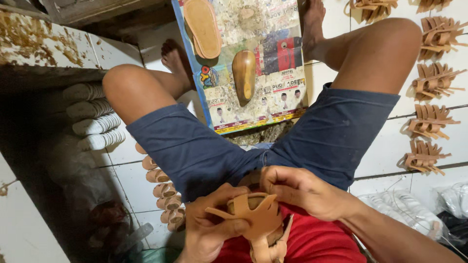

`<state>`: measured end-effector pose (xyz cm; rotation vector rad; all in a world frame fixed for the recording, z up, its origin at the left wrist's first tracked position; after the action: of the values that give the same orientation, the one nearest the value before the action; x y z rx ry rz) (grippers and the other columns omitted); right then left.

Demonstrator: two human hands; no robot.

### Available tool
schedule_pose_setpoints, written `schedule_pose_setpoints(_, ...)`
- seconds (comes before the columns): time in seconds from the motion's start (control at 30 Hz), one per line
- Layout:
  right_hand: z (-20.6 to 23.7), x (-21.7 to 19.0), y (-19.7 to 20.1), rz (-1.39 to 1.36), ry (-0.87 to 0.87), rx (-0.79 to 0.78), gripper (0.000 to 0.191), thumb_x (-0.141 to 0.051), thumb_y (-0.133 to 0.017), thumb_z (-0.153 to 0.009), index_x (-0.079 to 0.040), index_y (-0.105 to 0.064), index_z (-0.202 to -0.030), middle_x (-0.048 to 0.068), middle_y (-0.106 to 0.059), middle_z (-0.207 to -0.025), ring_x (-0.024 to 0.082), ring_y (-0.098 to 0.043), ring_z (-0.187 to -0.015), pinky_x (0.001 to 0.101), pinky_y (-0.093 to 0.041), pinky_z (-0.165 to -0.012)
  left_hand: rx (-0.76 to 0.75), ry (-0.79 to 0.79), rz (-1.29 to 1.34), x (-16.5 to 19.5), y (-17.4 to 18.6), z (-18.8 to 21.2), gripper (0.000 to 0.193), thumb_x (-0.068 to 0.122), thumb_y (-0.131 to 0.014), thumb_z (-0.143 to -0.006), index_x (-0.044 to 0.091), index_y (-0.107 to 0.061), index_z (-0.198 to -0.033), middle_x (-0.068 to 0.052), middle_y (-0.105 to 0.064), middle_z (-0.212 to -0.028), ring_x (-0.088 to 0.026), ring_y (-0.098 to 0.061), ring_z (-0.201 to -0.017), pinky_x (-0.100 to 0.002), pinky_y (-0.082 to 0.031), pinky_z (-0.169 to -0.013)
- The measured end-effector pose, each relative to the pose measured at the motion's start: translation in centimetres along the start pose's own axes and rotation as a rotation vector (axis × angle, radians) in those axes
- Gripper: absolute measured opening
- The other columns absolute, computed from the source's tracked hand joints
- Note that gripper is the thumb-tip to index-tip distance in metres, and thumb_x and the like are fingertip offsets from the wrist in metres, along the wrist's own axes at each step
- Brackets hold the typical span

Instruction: The person sits on the floor and assembles sandals by hand. They place a star-shaped upper onto a wooden shoe last, fold the straps over the edges, and press them into place. After completing one, they place it on a nearby shelf and repeat the process with a new upper and last.

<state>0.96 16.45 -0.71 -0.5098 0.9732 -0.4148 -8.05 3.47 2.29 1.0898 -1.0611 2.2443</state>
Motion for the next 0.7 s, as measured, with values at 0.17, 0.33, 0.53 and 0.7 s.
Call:
schedule_pose_setpoints(0.17, -1.4, -1.7, -4.2, -0.73, -0.039, -0.382, 0.097, 0.006, -0.075, -0.083, -0.022, -0.023, -0.159, 0.012, -0.041, -0.154, 0.026, -0.046, -0.142, 0.04, -0.041, -0.115, -0.194, -0.119, -0.102, 2.0, -2.0, 0.1, 0.052, 0.004, -0.09, -0.08, -0.004, -0.069, -0.127, -0.017, -0.073, -0.113, -0.023, -0.07, -0.098, -0.033, -0.056, -0.086)
schedule_pose_setpoints(0.33, -2.7, -1.7, -6.2, -0.71, -0.239, -0.556, 0.119, 0.011, -0.067, -0.068, -0.02, -0.011, -0.167, 0.015, -0.035, -0.162, 0.023, -0.041, -0.15, 0.0361, -0.035, -0.124, -0.256, -0.195, -0.205, 4.1, -3.1, -0.2, 0.048, 0.005, -0.09, -0.083, -0.001, -0.071, -0.127, -0.013, -0.072, -0.114, -0.022, -0.071, -0.1, -0.031, -0.056, -0.089)
schedule_pose_setpoints(0.53, -0.4, -7.3, 2.3, 0.057, 0.152, 0.09, 0.045, -0.008, -0.064, -0.09, 0.005, -0.066, -0.134, 0.015, -0.073, -0.12, 0.021, -0.067, -0.115, 0.0355, -0.051, -0.105, 0.014, 0.087, -0.166, 1.9, -1.2, -1.5, 0.046, 0.003, -0.088, -0.079, -0.004, -0.075, -0.123, -0.007, -0.069, -0.093, -0.012, -0.064, -0.084, -0.026, -0.05, -0.074)
schedule_pose_setpoints(0.7, 1.7, -10.9, 1.4, 0.51, 0.292, 0.157, 0.017, -0.003, -0.078, -0.086, 0.002, -0.074, -0.102, 0.004, -0.072, -0.095, 0.013, -0.067, -0.088, 0.0278, -0.054, -0.079, 0.01, 0.11, -0.14, 1.6, -1.6, -2.4, 0.04, 0.004, -0.084, -0.083, -0.004, -0.074, -0.121, -0.003, -0.069, -0.097, -0.009, -0.064, -0.089, -0.024, -0.051, -0.077)
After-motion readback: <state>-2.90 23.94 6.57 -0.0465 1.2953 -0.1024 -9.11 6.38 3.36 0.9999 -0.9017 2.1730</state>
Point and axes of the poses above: each hand's wrist, its own z-axis away from the middle knuckle, its own y-axis out of the back of the hand, x = y × z, the point moved 10 cm from there along -z, towards the middle knuckle
